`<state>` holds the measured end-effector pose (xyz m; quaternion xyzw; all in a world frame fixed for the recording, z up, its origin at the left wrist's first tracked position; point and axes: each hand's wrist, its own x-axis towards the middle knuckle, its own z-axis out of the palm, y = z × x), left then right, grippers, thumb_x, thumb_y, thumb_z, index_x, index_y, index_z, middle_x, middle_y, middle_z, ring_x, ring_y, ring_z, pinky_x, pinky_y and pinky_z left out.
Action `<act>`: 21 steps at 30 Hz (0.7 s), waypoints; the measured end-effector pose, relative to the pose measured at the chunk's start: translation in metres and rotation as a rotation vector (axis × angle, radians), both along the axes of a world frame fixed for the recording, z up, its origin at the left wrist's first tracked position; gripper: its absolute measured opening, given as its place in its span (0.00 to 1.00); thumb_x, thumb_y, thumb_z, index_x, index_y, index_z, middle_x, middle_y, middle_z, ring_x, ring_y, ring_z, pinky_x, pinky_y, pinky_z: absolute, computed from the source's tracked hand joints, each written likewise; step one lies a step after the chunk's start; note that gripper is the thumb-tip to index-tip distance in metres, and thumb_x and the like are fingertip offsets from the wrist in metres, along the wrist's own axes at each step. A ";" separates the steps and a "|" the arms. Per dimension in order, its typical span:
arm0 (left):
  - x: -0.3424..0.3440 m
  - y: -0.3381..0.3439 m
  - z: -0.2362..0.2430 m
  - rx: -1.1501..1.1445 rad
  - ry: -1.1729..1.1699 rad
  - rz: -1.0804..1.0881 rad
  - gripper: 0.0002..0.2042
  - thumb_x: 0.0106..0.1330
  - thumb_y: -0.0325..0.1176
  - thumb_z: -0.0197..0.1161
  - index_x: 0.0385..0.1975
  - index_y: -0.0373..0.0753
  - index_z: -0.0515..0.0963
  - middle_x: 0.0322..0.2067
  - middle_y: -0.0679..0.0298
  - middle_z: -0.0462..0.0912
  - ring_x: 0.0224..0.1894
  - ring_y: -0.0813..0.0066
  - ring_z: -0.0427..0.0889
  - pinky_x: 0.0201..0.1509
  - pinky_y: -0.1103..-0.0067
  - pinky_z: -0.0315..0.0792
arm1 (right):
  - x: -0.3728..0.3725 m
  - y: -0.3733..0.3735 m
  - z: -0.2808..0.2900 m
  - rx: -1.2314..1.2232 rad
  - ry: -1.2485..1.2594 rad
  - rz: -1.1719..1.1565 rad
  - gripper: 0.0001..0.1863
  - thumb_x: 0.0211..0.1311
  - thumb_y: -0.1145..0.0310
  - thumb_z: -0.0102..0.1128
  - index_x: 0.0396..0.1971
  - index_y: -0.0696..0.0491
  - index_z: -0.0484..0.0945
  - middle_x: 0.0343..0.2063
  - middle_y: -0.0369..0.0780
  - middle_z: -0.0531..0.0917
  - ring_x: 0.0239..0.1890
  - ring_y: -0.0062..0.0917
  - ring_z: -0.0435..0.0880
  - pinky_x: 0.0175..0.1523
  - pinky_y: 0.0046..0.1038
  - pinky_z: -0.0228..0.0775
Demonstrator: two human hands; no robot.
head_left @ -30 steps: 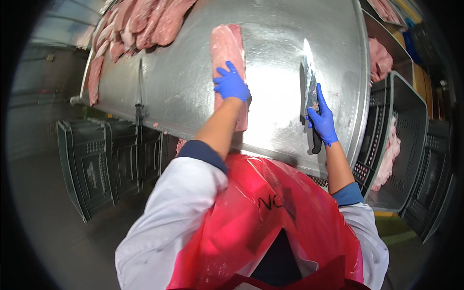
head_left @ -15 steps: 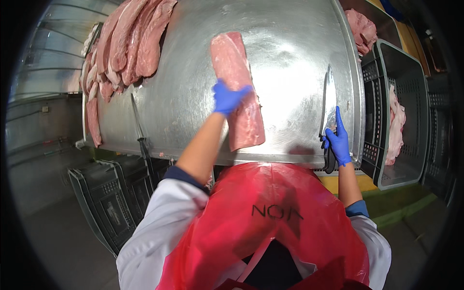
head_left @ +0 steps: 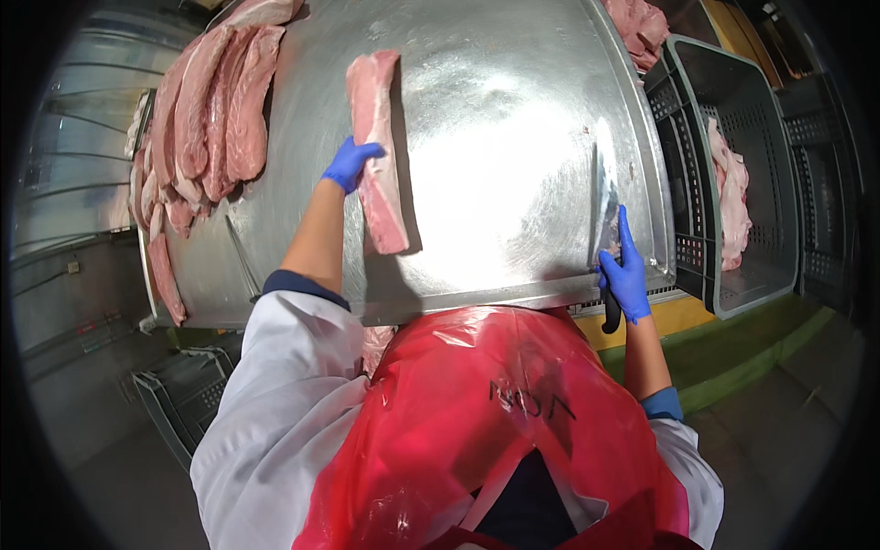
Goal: The person uses a knife to trim fat and connective tissue from large slabs of raw meat on a stainless steel table. They repeatedly lift the trimmed fat and place it into a nearby plastic crate while continuing to process the meat.
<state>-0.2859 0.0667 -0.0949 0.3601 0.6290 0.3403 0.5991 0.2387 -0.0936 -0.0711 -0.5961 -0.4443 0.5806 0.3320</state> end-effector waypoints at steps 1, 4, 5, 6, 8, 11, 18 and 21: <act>-0.005 -0.012 0.000 -0.085 -0.188 0.046 0.35 0.53 0.35 0.70 0.62 0.27 0.68 0.47 0.47 0.83 0.47 0.55 0.86 0.56 0.62 0.80 | 0.002 -0.006 0.004 -0.028 0.026 -0.042 0.47 0.65 0.81 0.52 0.79 0.35 0.44 0.21 0.33 0.77 0.17 0.12 0.70 0.23 0.17 0.68; -0.016 -0.043 -0.034 -0.148 -0.728 0.083 0.37 0.57 0.33 0.64 0.69 0.33 0.63 0.58 0.45 0.77 0.60 0.47 0.78 0.68 0.58 0.71 | 0.017 -0.022 0.005 -0.042 0.044 -0.090 0.48 0.65 0.82 0.51 0.79 0.35 0.43 0.21 0.31 0.76 0.17 0.12 0.70 0.23 0.16 0.67; 0.010 -0.050 -0.021 0.031 -0.936 -0.052 0.38 0.56 0.33 0.65 0.70 0.34 0.63 0.61 0.45 0.75 0.62 0.50 0.77 0.70 0.61 0.69 | 0.020 -0.026 0.006 -0.045 0.015 -0.123 0.47 0.65 0.82 0.51 0.79 0.35 0.44 0.21 0.30 0.75 0.18 0.11 0.70 0.24 0.16 0.67; 0.016 -0.061 -0.040 0.039 -0.913 0.119 0.37 0.56 0.32 0.65 0.69 0.33 0.63 0.61 0.45 0.75 0.62 0.52 0.76 0.70 0.63 0.69 | 0.021 -0.024 0.009 -0.043 0.011 -0.110 0.47 0.65 0.82 0.51 0.79 0.35 0.44 0.21 0.31 0.75 0.19 0.11 0.71 0.24 0.15 0.66; 0.016 -0.082 -0.078 0.014 -0.809 0.312 0.36 0.57 0.32 0.65 0.69 0.32 0.64 0.62 0.46 0.74 0.63 0.55 0.76 0.69 0.64 0.70 | 0.021 -0.016 0.013 -0.041 0.015 -0.097 0.47 0.65 0.82 0.51 0.79 0.36 0.44 0.21 0.32 0.75 0.18 0.11 0.70 0.24 0.15 0.66; 0.012 -0.079 -0.020 -0.164 -0.464 0.064 0.35 0.60 0.33 0.66 0.69 0.34 0.63 0.62 0.47 0.74 0.62 0.57 0.76 0.67 0.65 0.71 | 0.013 0.000 0.011 0.030 0.013 -0.125 0.47 0.65 0.81 0.51 0.79 0.36 0.43 0.21 0.32 0.76 0.18 0.12 0.71 0.24 0.17 0.68; 0.204 -0.105 0.054 0.218 1.458 -0.635 0.56 0.48 0.61 0.72 0.75 0.40 0.54 0.72 0.41 0.55 0.73 0.41 0.57 0.76 0.57 0.54 | -0.039 0.087 -0.020 0.074 -0.103 -0.029 0.46 0.67 0.77 0.53 0.79 0.35 0.42 0.22 0.36 0.79 0.19 0.16 0.75 0.24 0.22 0.73; 0.195 -0.071 0.036 0.278 1.345 -0.628 0.49 0.47 0.49 0.74 0.69 0.36 0.59 0.68 0.42 0.61 0.65 0.40 0.67 0.68 0.57 0.65 | -0.049 0.119 -0.021 0.103 -0.060 -0.067 0.46 0.67 0.78 0.53 0.79 0.37 0.43 0.25 0.37 0.80 0.21 0.15 0.76 0.24 0.21 0.73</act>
